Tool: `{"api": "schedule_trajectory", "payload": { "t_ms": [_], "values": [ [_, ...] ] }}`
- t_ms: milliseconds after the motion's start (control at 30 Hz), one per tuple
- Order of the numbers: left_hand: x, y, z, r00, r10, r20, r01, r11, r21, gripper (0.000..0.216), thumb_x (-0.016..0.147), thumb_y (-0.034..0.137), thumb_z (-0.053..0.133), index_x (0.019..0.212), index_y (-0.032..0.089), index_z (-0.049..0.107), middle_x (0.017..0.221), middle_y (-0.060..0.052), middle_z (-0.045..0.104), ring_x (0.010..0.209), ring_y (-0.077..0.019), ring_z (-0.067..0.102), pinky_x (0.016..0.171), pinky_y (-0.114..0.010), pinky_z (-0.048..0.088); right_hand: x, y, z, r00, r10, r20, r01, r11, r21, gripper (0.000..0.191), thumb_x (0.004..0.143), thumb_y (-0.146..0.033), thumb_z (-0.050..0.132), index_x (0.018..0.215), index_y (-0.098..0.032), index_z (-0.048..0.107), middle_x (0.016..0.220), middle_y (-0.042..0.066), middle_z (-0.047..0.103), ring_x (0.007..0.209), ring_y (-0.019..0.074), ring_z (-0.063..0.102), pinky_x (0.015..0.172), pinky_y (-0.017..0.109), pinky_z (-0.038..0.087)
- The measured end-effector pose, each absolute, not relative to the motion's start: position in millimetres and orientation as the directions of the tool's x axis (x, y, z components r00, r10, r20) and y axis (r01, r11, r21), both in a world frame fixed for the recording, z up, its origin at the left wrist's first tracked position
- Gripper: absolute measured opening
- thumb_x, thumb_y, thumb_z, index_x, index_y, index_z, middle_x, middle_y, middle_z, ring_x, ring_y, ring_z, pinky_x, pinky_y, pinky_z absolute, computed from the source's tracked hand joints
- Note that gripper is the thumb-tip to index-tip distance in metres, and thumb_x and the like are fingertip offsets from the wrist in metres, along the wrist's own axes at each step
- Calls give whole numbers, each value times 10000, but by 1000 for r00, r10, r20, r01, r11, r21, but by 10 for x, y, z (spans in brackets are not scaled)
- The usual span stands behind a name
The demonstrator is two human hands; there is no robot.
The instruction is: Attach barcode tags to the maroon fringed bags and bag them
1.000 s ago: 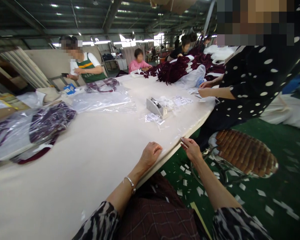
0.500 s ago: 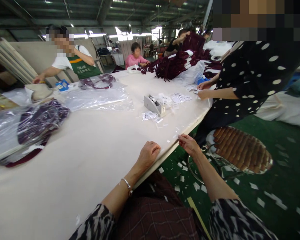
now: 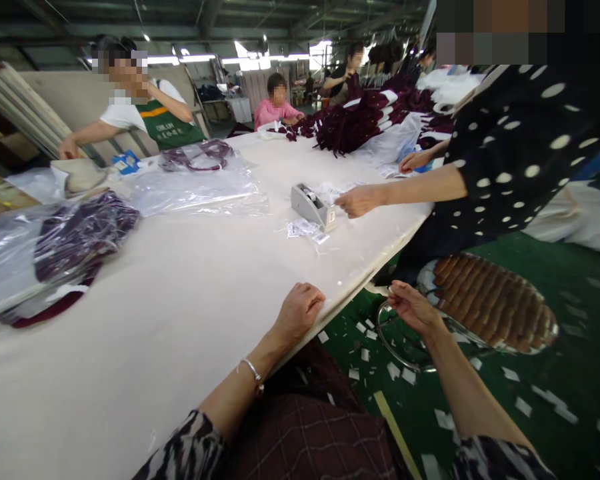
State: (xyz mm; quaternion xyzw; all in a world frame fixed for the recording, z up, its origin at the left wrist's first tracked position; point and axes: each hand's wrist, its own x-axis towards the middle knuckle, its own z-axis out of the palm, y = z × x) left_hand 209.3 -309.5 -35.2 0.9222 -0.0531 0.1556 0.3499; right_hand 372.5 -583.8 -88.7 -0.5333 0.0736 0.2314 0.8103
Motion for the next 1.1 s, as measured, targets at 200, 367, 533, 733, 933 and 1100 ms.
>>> {"api": "schedule_trajectory", "payload": {
  "t_ms": [200, 367, 533, 733, 933, 1100],
  "values": [
    [2057, -3178, -334, 936, -128, 328, -250, -898, 363, 121, 958, 192, 505, 996, 198, 621, 1014, -55, 634, 979, -215, 530, 894, -372, 444, 3737, -5231, -921, 906, 249, -341, -408, 304, -861, 453, 480, -329, 958, 760, -195, 627, 646, -48, 648, 546, 90, 577, 497, 201, 477],
    [2025, -3196, -348, 935, -134, 328, -249, -906, 341, 105, 963, 201, 510, 990, 192, 610, 1014, -54, 642, 978, -205, 559, 878, -361, 458, 3709, -5192, -861, 895, 276, -350, -417, 244, -876, 444, 458, -367, 963, 616, -165, 600, 517, -44, 581, 480, 75, 524, 446, 186, 429],
    [2020, -3265, -268, 933, -9, 360, -212, -822, 528, 76, 947, 217, 549, 985, 206, 614, 999, -40, 642, 960, -194, 576, 881, -338, 466, 3561, -5311, -700, 894, 312, -323, -399, 224, -889, 416, 471, -375, 959, 682, -156, 675, 621, 2, 657, 567, 111, 601, 507, 210, 502],
    [2125, -3396, -197, 960, -31, 278, -189, -803, 565, 89, 923, 205, 568, 997, 226, 613, 998, -29, 619, 940, -188, 568, 853, -317, 475, 3482, -5290, -628, 939, 209, -275, -323, 252, -912, 488, 466, -386, 957, 804, -167, 681, 726, 12, 689, 683, 149, 664, 645, 255, 595],
    [2148, -3381, -353, 945, -167, 283, -267, -893, 363, 114, 897, 152, 560, 985, 204, 611, 1059, -52, 611, 969, -220, 529, 867, -383, 454, 3579, -5016, -751, 977, 63, -203, -212, 236, -948, 498, 460, -359, 954, 784, -194, 613, 675, -44, 636, 597, 111, 603, 534, 224, 565],
    [2108, -3366, -421, 933, -182, 311, -291, -889, 353, 98, 916, 162, 538, 964, 201, 615, 1064, -54, 608, 973, -214, 520, 872, -378, 440, 3553, -5002, -710, 977, 106, -185, -208, 276, -939, 480, 443, -404, 950, 688, -203, 590, 593, -57, 600, 524, 85, 545, 497, 205, 511]
  ]
}}
